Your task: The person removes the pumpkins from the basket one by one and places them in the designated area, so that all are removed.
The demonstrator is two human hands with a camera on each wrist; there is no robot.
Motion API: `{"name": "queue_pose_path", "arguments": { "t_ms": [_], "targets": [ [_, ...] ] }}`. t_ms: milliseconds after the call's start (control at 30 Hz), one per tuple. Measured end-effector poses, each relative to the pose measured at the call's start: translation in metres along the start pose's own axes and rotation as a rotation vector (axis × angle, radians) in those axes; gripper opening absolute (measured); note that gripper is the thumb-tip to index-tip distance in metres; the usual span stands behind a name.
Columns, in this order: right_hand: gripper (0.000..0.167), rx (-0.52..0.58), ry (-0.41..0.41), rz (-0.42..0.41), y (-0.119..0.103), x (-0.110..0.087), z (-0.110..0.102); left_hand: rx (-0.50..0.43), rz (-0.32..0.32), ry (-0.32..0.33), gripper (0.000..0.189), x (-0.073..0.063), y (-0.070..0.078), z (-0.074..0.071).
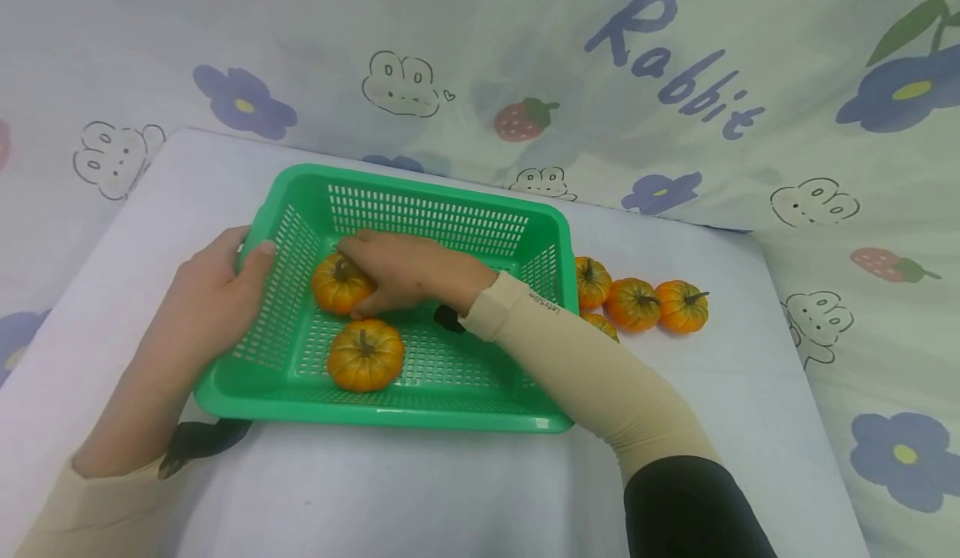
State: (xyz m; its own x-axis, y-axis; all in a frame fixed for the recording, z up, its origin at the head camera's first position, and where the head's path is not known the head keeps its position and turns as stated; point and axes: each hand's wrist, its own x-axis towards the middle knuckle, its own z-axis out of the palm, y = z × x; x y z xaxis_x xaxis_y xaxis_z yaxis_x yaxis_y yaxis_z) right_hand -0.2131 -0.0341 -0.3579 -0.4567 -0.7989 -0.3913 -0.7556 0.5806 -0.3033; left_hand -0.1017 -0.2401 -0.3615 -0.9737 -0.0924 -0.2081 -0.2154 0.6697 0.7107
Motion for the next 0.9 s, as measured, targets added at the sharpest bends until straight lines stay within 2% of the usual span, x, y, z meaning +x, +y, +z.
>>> {"name": "queue_pose_path", "arguments": {
  "t_ms": [567,900],
  "targets": [
    [0.083,0.023,0.007,-0.009,0.0016,-0.0020,-0.0017,-0.005,-0.006,-0.008,0.072,0.0000,-0.0005,-0.0005],
    [0.083,0.050,0.092,-0.034,0.0050,-0.0087,-0.0095,0.010,-0.006,-0.012,0.073,0.0017,-0.0010,-0.0008]
  ]
}}
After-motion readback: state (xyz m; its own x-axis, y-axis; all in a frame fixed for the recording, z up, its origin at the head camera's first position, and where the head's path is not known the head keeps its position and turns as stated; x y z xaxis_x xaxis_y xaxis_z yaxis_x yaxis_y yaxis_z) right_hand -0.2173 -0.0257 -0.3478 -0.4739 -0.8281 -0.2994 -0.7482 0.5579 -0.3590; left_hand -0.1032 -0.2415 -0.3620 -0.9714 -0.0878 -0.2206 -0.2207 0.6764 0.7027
